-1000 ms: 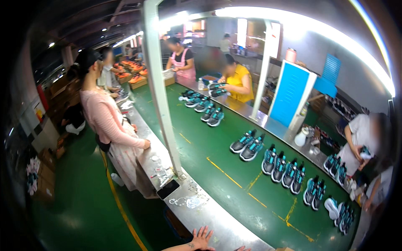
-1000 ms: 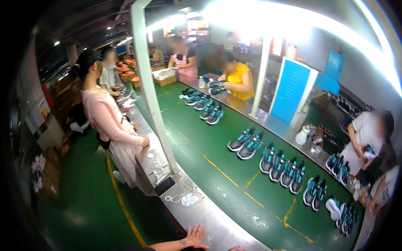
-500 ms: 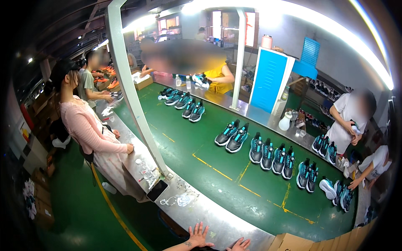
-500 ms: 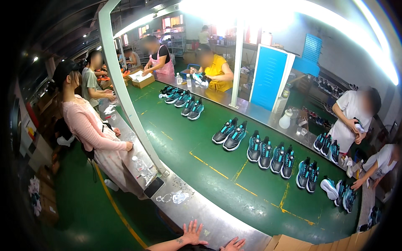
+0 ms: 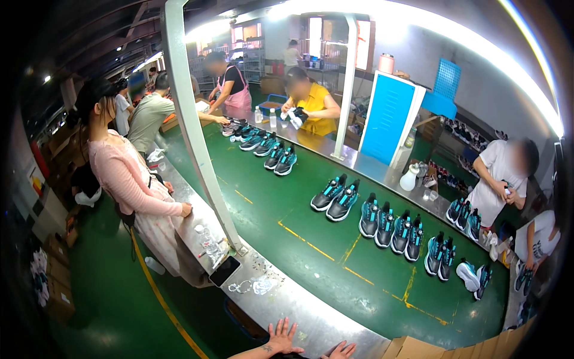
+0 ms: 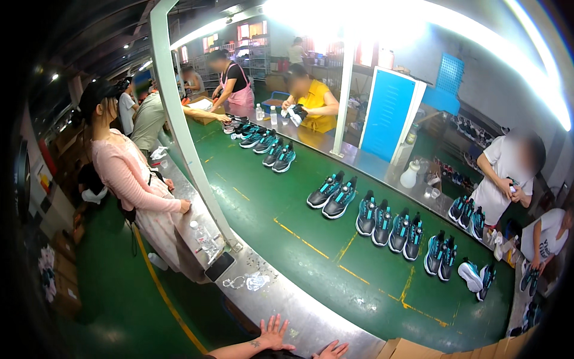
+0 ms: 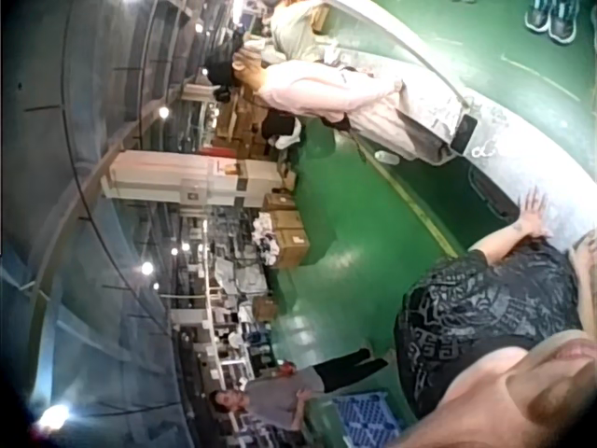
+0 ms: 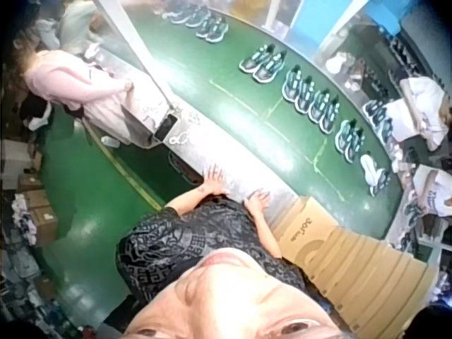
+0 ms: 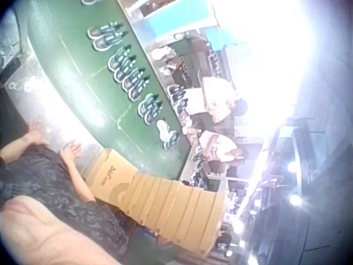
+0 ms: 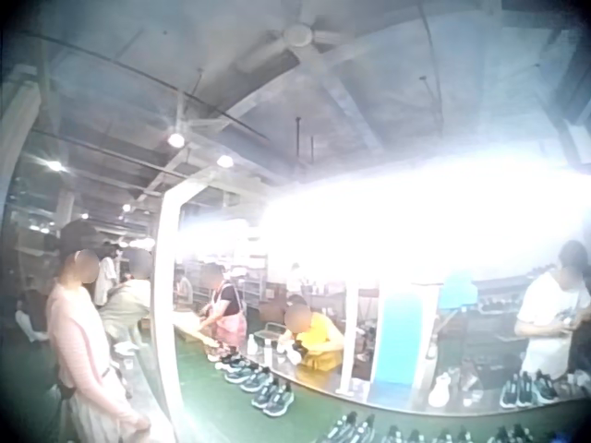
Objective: The person repeatedly picks up cardboard boxes from a conveyor belt, opens them, and places them into a larger collection bin. The task is performed in a factory setting where other workers are visible cleaning and arranging shoes on the line.
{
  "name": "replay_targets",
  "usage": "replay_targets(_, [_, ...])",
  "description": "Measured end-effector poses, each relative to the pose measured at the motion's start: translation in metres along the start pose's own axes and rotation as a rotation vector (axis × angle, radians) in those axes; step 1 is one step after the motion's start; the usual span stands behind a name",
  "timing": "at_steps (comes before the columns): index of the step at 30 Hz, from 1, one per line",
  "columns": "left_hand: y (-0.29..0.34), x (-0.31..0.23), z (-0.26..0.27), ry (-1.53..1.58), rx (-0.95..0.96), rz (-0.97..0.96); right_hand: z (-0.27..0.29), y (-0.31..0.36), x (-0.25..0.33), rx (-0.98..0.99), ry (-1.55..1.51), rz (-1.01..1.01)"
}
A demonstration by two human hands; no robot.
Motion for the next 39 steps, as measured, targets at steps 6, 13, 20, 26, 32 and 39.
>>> replay_targets(6, [-0.003, 0.001, -0.002, -0.002, -0.004, 0.001, -0.003, -0.002, 0.000, 0.026, -0.048, 0.004])
replay_targets(13, [-0.003, 0.003, 0.001, -0.037, -0.004, 0.031, -0.005, -0.008, 0.002, 0.027, -0.060, 0.001])
replay_targets(20, [-0.009, 0.003, -0.006, -0.021, 0.012, 0.017, -0.015, -0.015, -0.003, 0.033, -0.042, 0.022])
replay_targets(26, [-0.011, 0.004, -0.008, -0.032, 0.016, 0.020, -0.018, -0.017, -0.004, 0.038, -0.016, 0.021])
replay_targets(32, [-0.013, 0.002, -0.012, 0.056, -0.067, -0.052, -0.022, -0.021, -0.006, 0.010, -0.038, 0.024])
replay_targets(39, [-0.016, 0.001, -0.014, 0.047, -0.064, -0.058, -0.024, -0.020, -0.005, 0.038, -0.055, 0.008])
Point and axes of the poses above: each hand's wrist, its own y-axis away from the middle knuckle, its own z-axis out of the back of the hand, x = y × z, the point moved 9 cm from there along -y, towards the middle knuckle, and after that the axes turned 9 degrees about z, right-handed, at the moved point
